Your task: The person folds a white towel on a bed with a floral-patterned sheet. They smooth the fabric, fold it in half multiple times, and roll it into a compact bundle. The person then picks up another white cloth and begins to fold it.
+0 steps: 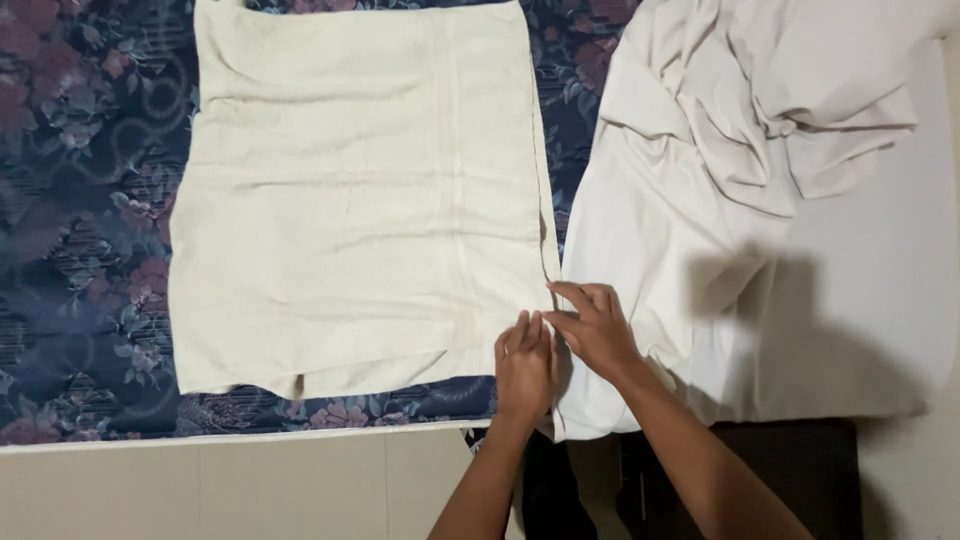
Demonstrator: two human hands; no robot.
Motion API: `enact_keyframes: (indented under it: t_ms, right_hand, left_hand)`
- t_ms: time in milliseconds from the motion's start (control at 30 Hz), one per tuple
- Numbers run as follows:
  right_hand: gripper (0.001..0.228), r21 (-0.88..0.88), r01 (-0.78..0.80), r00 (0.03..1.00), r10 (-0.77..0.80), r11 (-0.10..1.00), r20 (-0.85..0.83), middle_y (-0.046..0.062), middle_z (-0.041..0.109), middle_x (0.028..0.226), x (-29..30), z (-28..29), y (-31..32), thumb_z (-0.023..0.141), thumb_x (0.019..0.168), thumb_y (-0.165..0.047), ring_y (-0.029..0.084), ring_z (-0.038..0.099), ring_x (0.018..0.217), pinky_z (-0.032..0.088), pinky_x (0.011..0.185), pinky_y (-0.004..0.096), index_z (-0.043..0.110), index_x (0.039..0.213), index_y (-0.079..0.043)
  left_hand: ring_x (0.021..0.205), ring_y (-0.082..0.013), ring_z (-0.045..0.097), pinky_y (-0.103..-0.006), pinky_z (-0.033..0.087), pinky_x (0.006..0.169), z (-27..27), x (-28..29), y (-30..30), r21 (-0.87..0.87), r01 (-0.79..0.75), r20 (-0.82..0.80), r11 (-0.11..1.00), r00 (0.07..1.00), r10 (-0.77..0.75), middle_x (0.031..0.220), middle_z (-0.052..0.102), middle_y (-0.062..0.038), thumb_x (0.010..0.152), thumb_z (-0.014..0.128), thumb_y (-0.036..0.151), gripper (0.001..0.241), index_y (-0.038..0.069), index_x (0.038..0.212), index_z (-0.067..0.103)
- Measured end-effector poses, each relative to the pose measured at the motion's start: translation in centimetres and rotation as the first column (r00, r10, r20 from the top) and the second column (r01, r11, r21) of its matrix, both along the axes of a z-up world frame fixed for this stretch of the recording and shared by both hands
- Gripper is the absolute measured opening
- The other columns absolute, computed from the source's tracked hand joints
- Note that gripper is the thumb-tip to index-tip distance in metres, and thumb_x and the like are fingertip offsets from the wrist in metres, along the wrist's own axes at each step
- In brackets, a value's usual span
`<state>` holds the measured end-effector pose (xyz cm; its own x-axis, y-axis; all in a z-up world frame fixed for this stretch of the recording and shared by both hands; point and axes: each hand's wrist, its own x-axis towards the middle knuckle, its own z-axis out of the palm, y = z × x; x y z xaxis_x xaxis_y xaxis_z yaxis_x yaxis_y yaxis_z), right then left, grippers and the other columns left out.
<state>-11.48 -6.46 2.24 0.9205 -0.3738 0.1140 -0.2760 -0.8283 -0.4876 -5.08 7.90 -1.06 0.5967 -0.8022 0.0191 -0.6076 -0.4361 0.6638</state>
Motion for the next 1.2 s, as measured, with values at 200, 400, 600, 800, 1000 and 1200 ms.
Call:
enact_keyframes:
  t_ms: [200,400,600,800,1000,1200]
  right_hand:
    - [0.03,-0.073,0.101,0.99,-0.107,0.992,-0.088,-0.004,0.061,0.138,-3.8,0.0,2.8,0.081,0.074,-0.008,0.026,0.05,0.112,0.042,0.099,0.037,0.081,0.102,-0.02]
    - [0.024,-0.086,0.178,0.96,-0.193,0.98,-0.203,0.004,0.059,0.142,-4.8,-0.5,5.0,0.073,0.079,-0.009,0.03,0.05,0.124,0.041,0.104,0.042,0.08,0.102,-0.012]
    - [0.042,-0.084,0.205,0.971,-0.213,0.975,-0.106,0.01,0.044,0.161,-4.2,-2.2,9.1,0.062,0.099,-0.019,0.033,0.037,0.149,0.034,0.116,0.047,0.063,0.139,-0.008]
    - [0.062,0.022,0.124,0.96,-0.115,0.992,-0.255,0.013,0.019,0.17,-0.7,-2.7,14.6,0.051,0.101,-0.04,0.037,0.015,0.155,0.022,0.122,0.051,0.04,0.155,-0.01]
    - [0.069,-0.062,0.225,0.938,-0.234,0.972,-0.257,0.012,0.011,0.172,0.3,-6.8,18.1,0.044,0.104,-0.044,0.036,0.007,0.158,0.011,0.125,0.051,0.026,0.163,-0.012]
    - [0.07,-0.136,0.245,0.907,-0.276,0.96,-0.318,0.011,0.008,0.172,0.9,-8.7,18.8,0.045,0.102,-0.045,0.035,0.003,0.158,0.008,0.125,0.052,0.026,0.162,-0.012]
  left_hand:
    - [0.134,-0.0356,0.057,-0.0477,0.043,0.106,-0.3,-2.8,2.1,-0.076,0.038,-0.041,0.996,0.998,-0.042,0.134,0.068,-0.023,0.099,0.059,0.012,0.032,-0.008,0.121,0.07]
    - [0.133,-0.0365,0.055,-0.0489,0.044,0.103,1.0,-2.1,3.9,-0.046,0.274,-0.137,0.961,0.951,-0.277,0.135,0.066,-0.021,0.093,0.064,0.015,0.036,-0.002,0.124,0.071]
    - [0.147,-0.0333,0.049,-0.049,0.043,0.111,-1.2,-0.2,10.3,-0.113,0.091,0.034,0.989,0.996,-0.087,0.148,0.062,-0.013,0.098,0.064,0.016,0.038,0.005,0.134,0.067]
    - [0.155,-0.0384,0.027,-0.0495,0.036,0.116,-1.1,5.7,16.2,0.138,0.008,0.2,0.99,0.979,-0.036,0.168,0.028,-0.014,0.1,0.061,0.028,0.062,0.012,0.157,0.042]
    - [0.156,-0.0345,0.018,-0.0485,0.028,0.119,-3.8,8.0,20.1,0.269,0.063,0.228,0.961,0.965,-0.127,0.171,0.017,-0.007,0.102,0.051,0.044,0.056,0.034,0.157,0.041]
    - [0.158,-0.0303,0.013,-0.0449,0.019,0.123,-6.7,7.9,20.9,0.289,0.055,0.235,0.956,0.964,-0.126,0.173,0.014,-0.004,0.105,0.043,0.047,0.054,0.038,0.158,0.039]
